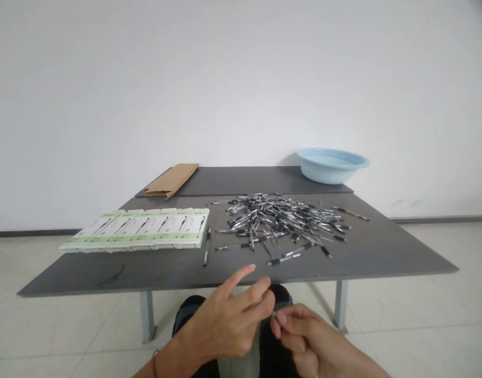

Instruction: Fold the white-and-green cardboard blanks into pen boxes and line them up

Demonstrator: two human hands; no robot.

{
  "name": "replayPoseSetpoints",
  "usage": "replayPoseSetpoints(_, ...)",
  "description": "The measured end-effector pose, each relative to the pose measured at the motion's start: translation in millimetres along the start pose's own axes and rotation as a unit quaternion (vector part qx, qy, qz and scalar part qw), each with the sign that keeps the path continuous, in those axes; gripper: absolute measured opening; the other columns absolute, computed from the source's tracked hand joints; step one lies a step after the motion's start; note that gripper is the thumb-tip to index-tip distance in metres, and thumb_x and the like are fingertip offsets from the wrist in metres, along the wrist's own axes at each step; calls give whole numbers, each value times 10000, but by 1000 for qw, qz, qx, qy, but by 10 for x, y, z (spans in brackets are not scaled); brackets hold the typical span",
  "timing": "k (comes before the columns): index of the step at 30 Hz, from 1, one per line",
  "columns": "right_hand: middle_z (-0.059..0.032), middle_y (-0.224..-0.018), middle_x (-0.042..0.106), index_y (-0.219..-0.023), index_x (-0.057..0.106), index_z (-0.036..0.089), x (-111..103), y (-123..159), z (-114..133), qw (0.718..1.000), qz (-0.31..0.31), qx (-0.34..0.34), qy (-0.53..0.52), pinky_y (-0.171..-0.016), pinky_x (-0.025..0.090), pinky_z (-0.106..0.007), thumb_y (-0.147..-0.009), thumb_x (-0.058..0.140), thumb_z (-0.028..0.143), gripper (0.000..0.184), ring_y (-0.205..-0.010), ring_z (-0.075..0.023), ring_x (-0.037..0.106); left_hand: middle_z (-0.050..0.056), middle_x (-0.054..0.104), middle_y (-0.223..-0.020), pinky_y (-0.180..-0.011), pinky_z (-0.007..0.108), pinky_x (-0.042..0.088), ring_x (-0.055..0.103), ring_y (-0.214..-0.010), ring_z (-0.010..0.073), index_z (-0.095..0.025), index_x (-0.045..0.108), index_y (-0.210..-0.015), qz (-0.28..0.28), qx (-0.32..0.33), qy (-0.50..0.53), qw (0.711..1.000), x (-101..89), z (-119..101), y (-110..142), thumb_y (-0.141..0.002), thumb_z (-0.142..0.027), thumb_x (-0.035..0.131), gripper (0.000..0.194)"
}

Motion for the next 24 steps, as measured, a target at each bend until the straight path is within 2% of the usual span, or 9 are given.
replayPoseSetpoints(1,163,-455,204,-816,583,212,-15,-4,35,998,34,32,-46,-358,71,-212,-739,783,712,544,-362,-37,57,54,722,-1174,-1328,477,236,557,-1310,200,-127,734,-1042,-4,-4,-5,1000,-25,25,-23,-1043,-93,452,284)
replayPoseSetpoints(3,162,-470,214,-810,547,216,-108,-1,177,998,26,-2,-58,-368,68,-212,-764,785,688,531,-367,-36,72,54,705,-1245,-1288,509,303,538,-1347,236,-157,717,-1163,-3,-28,-16,999,-85,94,-72,-1036,-119,521,237)
replayPoseSetpoints(5,139,-503,257,-798,532,211,-287,22,407,989,-64,-133,8,-405,103,-217,-837,721,703,528,-400,-48,164,62,687,-1295,-1185,513,433,555,-1336,268,-225,655,-1320,0,-74,-5,997,-123,187,-91,-1019,-168,601,312)
replayPoseSetpoints(7,119,-546,275,-787,530,202,-521,53,654,947,-177,-241,116,-458,129,-224,-897,667,699,527,-468,-62,211,74,705,-1240,-996,412,559,649,-1194,246,-256,589,-1403,7,-157,62,986,-83,299,-47,-1031,-263,614,374)
replayPoseSetpoints(9,84,-612,338,-760,515,204,-764,45,853,901,-245,-310,181,-505,195,-240,-920,633,697,532,-538,-85,280,40,746,-1003,-769,288,564,716,-890,181,-224,629,-1306,45,-275,181,943,73,413,65,-1072,-376,528,296)
replayPoseSetpoints(12,63,-610,331,-645,461,215,-1084,-77,969,881,-279,-322,207,-528,208,-274,-890,562,789,632,-558,-107,280,-50,566,-530,-581,233,449,586,-502,124,-186,644,-866,128,-429,329,831,425,530,277,-1114,-423,339,459)
replayPoseSetpoints(14,59,-586,331,-604,434,223,-1233,-187,948,881,-285,-311,214,-530,204,-285,-876,556,806,654,-546,-110,276,-53,480,-468,-546,241,398,525,-456,126,-195,554,-728,140,-455,341,811,601,573,364,-1107,-442,299,519)
replayPoseSetpoints(16,59,-552,319,-574,408,233,-1324,-276,890,884,-283,-298,222,-524,198,-292,-876,542,808,663,-522,-111,270,-41,486,-496,-555,253,373,520,-488,134,-204,510,-697,142,-459,333,811,697,600,402,-1094,-459,302,516)
replayPoseSetpoints(24,52,-535,295,-531,352,251,-1342,-321,756,873,-314,-288,237,-516,247,-287,-838,542,842,692,-523,-119,279,-19,526,-585,-619,291,314,516,-580,150,-207,484,-697,194,-440,322,815,711,646,386,-1080,-424,331,466)
Point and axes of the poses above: each hand's wrist, its own y-axis away from the middle knuckle, its own x-axis out of the palm, z = x × y, the point moved 2 cm from there along -y, towards the middle knuckle
